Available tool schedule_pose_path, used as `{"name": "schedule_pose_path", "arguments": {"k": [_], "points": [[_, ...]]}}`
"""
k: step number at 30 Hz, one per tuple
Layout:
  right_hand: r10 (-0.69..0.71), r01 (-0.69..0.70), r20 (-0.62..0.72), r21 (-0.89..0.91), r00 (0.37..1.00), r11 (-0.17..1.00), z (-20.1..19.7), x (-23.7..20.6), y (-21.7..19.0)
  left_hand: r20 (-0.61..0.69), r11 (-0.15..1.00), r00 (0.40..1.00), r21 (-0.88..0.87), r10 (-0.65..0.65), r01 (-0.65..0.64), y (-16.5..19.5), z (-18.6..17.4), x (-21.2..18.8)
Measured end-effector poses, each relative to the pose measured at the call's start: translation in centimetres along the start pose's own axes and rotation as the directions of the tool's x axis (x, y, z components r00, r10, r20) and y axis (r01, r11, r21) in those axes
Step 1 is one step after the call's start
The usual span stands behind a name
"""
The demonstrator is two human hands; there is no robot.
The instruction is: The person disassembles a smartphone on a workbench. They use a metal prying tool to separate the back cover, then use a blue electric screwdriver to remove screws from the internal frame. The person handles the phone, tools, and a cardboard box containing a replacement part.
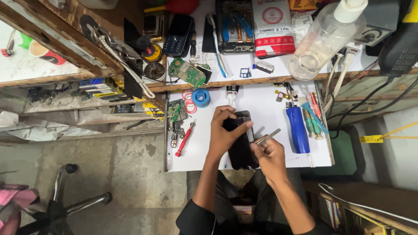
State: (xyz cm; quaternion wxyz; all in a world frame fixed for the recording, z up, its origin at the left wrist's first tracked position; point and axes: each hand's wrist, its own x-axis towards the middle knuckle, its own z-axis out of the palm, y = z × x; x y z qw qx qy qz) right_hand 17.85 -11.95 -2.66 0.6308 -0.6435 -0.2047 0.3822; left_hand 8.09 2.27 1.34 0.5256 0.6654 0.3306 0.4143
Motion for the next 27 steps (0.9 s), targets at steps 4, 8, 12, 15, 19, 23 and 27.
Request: {"name": "schedule_pose_path", "arguments": {"k": [4,8,12,15,19,23,27], "points": [[-0.101,0.105,-0.103,0.036,0.989,0.994,0.5,-0.1,1.7,0.025,0.987,0.993,0.109,0.113,-0.115,3.2,-0.1,0.4],[-0.187,0.213,-0.203,0.114,0.961,0.97,1.5,-0.4,2.7,-0.03,0.954,0.991,0.276,0.132,-0.119,5.9,0.6,-0.5],[-0.214,0.254,-0.255,0.136,0.943,0.958,2.6,-1.2,3.1,-0.128,0.921,0.983,0.35,-0.131,0.168,6.9,2.2,-1.6],[-0.111,0.185,-0.309,0.223,0.945,0.957,3.2,-1.9,3.3,-0.056,0.888,0.978,0.411,-0.201,0.206,6.2,2.5,-2.2],[-0.119,0.161,-0.232,0.169,0.965,0.972,3.0,-1.9,2.9,-0.054,0.91,0.985,0.378,-0.164,0.172,4.2,2.4,-1.6],[-0.069,0.084,-0.161,0.089,0.984,0.992,2.8,-2.0,2.0,0.054,0.907,0.981,0.392,-0.187,0.151,2.9,1.9,-1.3],[-0.001,0.009,-0.117,0.073,0.993,0.997,2.6,-2.3,0.8,0.11,0.923,0.979,0.365,-0.171,0.12,2.7,1.2,-1.4]]}}
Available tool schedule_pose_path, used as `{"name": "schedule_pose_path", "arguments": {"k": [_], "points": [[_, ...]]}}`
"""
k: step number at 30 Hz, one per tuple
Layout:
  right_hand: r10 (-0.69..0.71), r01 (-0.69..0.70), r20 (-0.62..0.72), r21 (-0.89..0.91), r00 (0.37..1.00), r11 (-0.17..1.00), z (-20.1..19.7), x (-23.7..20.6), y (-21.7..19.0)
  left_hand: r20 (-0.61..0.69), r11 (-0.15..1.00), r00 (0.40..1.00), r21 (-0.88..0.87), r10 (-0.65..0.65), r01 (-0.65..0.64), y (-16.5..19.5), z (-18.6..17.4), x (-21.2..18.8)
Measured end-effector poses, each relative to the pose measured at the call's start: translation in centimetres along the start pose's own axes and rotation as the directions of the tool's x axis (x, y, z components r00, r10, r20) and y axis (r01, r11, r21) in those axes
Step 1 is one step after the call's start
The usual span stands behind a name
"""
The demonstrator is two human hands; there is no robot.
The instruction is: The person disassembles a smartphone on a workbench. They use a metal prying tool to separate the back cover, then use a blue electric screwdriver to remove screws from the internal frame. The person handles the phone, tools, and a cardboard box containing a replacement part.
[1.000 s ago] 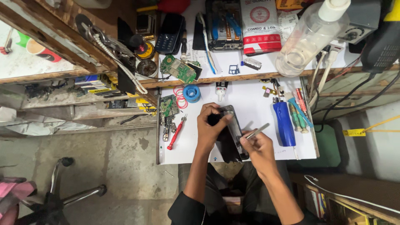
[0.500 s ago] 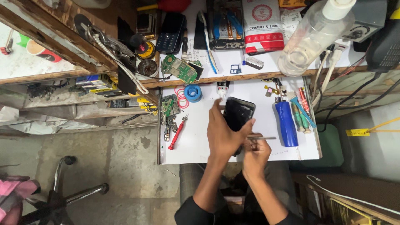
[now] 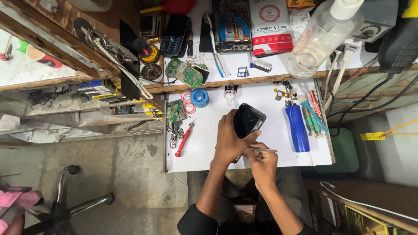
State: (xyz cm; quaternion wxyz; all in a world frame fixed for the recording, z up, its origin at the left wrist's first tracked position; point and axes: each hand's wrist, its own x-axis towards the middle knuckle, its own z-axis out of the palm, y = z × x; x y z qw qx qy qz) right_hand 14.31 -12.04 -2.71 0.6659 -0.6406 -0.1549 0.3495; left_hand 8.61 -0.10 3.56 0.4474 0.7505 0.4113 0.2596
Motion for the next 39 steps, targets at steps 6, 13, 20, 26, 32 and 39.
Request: {"name": "schedule_pose_path", "arguments": {"k": [6,13,20,26,32,39], "points": [[-0.099,0.101,0.037,-0.04,0.994,0.994,-0.4,0.0,-1.0,0.074,0.992,0.997,0.12,-0.03,0.021,0.9,-0.8,0.1],[-0.045,0.049,0.083,-0.05,0.996,0.998,-0.9,0.1,-1.0,0.072,0.986,0.993,0.144,-0.091,0.08,1.1,-0.7,0.4],[-0.081,0.081,-0.063,-0.011,0.995,0.997,-3.7,-0.7,-2.9,0.056,0.989,0.997,0.136,0.045,-0.053,0.1,-1.2,0.0],[-0.286,0.325,-0.177,0.257,0.942,0.91,-6.2,1.4,-7.5,0.116,0.954,0.954,0.085,0.276,-0.286,0.0,-2.2,-1.1],[-0.325,0.326,-0.029,0.09,0.945,0.941,-5.6,3.0,-9.7,0.123,0.941,0.941,0.082,0.316,-0.327,0.7,-2.2,-1.8],[-0.317,0.317,-0.007,0.033,0.949,0.948,-4.8,3.4,-8.8,0.13,0.939,0.937,0.074,0.325,-0.336,0.6,-2.2,-1.9]]}}
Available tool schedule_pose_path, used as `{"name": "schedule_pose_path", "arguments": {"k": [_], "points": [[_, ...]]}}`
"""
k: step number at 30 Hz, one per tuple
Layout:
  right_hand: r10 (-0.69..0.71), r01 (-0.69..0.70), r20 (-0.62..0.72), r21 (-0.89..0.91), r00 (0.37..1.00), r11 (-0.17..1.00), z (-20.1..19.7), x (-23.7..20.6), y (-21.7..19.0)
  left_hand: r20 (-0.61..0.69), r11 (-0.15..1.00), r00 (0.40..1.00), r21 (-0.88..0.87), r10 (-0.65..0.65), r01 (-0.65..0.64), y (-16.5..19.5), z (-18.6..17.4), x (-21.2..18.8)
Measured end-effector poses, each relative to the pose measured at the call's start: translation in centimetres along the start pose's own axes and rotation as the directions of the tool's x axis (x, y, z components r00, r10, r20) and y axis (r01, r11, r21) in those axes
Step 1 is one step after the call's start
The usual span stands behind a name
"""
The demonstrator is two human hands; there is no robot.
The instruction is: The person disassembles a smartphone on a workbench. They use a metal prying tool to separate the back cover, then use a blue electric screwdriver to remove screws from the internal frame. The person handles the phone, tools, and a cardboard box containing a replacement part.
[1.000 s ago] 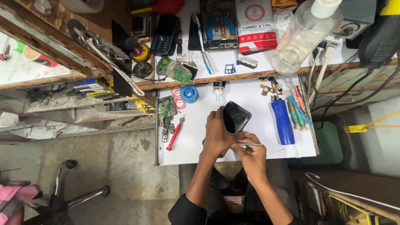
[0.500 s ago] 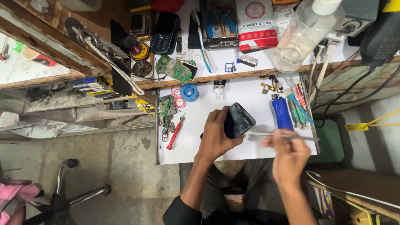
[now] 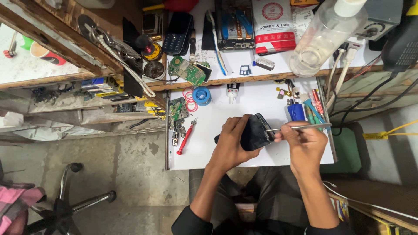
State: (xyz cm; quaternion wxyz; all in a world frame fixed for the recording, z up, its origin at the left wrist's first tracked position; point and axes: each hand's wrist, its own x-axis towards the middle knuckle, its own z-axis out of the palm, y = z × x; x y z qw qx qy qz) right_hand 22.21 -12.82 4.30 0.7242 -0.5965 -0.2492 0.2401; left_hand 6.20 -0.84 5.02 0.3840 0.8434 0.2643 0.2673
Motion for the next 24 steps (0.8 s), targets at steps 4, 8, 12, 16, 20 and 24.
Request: {"name": "schedule_pose_path", "arguments": {"k": [4,8,12,16,20,24], "points": [[-0.002,0.002,0.002,-0.149,1.0,0.989,0.5,0.9,-0.1,0.043,1.0,0.999,0.028,0.009,-0.011,0.2,0.2,0.0],[0.018,-0.002,0.06,-0.262,0.998,0.965,1.1,2.5,-0.8,0.089,0.995,0.995,0.083,0.047,-0.055,0.3,0.2,0.2],[0.217,-0.202,0.067,-0.187,0.974,0.961,1.6,3.6,-0.7,0.141,0.983,0.989,0.17,0.048,-0.072,0.5,0.3,0.5],[0.187,-0.18,0.071,-0.105,0.98,0.978,2.2,3.3,0.5,0.147,0.977,0.988,0.2,0.043,-0.072,0.8,0.4,0.7],[0.042,-0.041,0.005,-0.134,0.999,0.99,2.8,2.3,1.6,0.094,0.972,0.995,0.229,0.025,-0.046,0.8,0.4,0.8],[-0.076,0.075,-0.003,-0.125,0.997,0.989,3.3,0.9,2.0,0.031,0.977,0.999,0.208,0.038,-0.043,0.9,0.5,0.8]]}}
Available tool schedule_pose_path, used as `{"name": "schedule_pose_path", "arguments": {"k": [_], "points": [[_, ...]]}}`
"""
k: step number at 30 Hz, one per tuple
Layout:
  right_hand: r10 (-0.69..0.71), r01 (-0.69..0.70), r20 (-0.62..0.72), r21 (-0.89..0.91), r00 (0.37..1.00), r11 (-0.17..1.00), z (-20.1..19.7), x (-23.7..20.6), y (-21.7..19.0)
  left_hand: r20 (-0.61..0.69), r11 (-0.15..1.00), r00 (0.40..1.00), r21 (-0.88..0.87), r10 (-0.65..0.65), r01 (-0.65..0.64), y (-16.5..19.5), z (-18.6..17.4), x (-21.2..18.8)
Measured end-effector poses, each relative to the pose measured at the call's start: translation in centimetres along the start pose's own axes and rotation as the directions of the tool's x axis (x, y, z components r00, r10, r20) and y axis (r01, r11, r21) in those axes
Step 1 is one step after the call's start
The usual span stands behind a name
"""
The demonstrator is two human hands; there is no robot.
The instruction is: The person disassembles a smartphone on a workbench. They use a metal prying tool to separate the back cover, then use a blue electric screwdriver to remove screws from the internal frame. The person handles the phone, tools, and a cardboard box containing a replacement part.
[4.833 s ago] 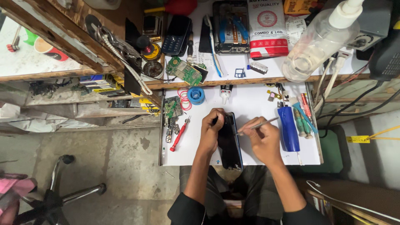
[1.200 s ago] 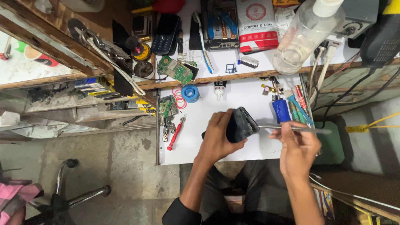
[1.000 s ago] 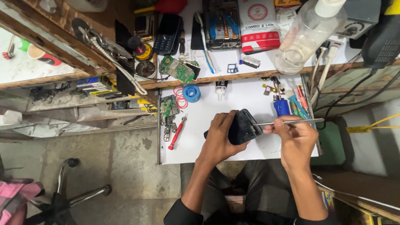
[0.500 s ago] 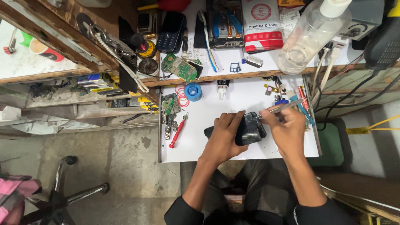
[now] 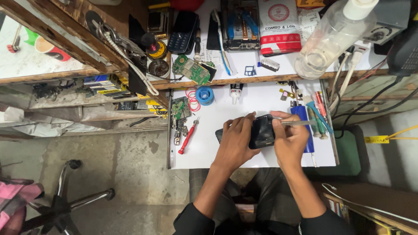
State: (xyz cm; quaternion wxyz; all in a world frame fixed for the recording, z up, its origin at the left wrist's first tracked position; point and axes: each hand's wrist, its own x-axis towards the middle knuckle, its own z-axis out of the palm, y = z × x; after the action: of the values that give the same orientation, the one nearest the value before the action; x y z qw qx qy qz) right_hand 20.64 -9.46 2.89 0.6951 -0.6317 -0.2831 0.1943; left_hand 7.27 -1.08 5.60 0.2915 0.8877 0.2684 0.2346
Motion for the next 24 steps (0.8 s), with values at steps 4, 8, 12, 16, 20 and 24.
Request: {"name": "schedule_pose_path", "arguments": {"k": [4,8,12,16,20,24], "points": [[-0.154,0.156,0.026,-0.11,0.988,0.982,-0.2,-0.7,0.2,0.036,0.999,0.999,0.023,-0.029,0.028,0.0,0.1,0.0],[-0.2,0.206,0.058,-0.131,0.978,0.97,-1.0,-0.6,0.9,0.047,1.0,0.999,0.017,0.001,-0.002,-0.1,0.1,0.1],[0.26,-0.264,0.095,0.032,0.961,0.964,-3.3,1.6,1.5,0.107,0.987,0.985,0.073,0.135,-0.144,-0.4,-0.2,-0.1],[0.337,-0.343,0.276,-0.029,0.9,0.939,-5.1,4.1,1.5,0.145,0.962,0.965,0.133,0.22,-0.239,-0.3,-0.1,-0.3],[0.38,-0.389,0.394,-0.061,0.837,0.919,-4.9,4.4,1.4,0.176,0.953,0.955,0.146,0.24,-0.267,-0.4,-0.3,-0.4],[0.327,-0.336,0.382,-0.046,0.864,0.941,-4.0,3.7,2.0,0.164,0.944,0.954,0.18,0.249,-0.277,-0.6,-0.4,-0.4]]}}
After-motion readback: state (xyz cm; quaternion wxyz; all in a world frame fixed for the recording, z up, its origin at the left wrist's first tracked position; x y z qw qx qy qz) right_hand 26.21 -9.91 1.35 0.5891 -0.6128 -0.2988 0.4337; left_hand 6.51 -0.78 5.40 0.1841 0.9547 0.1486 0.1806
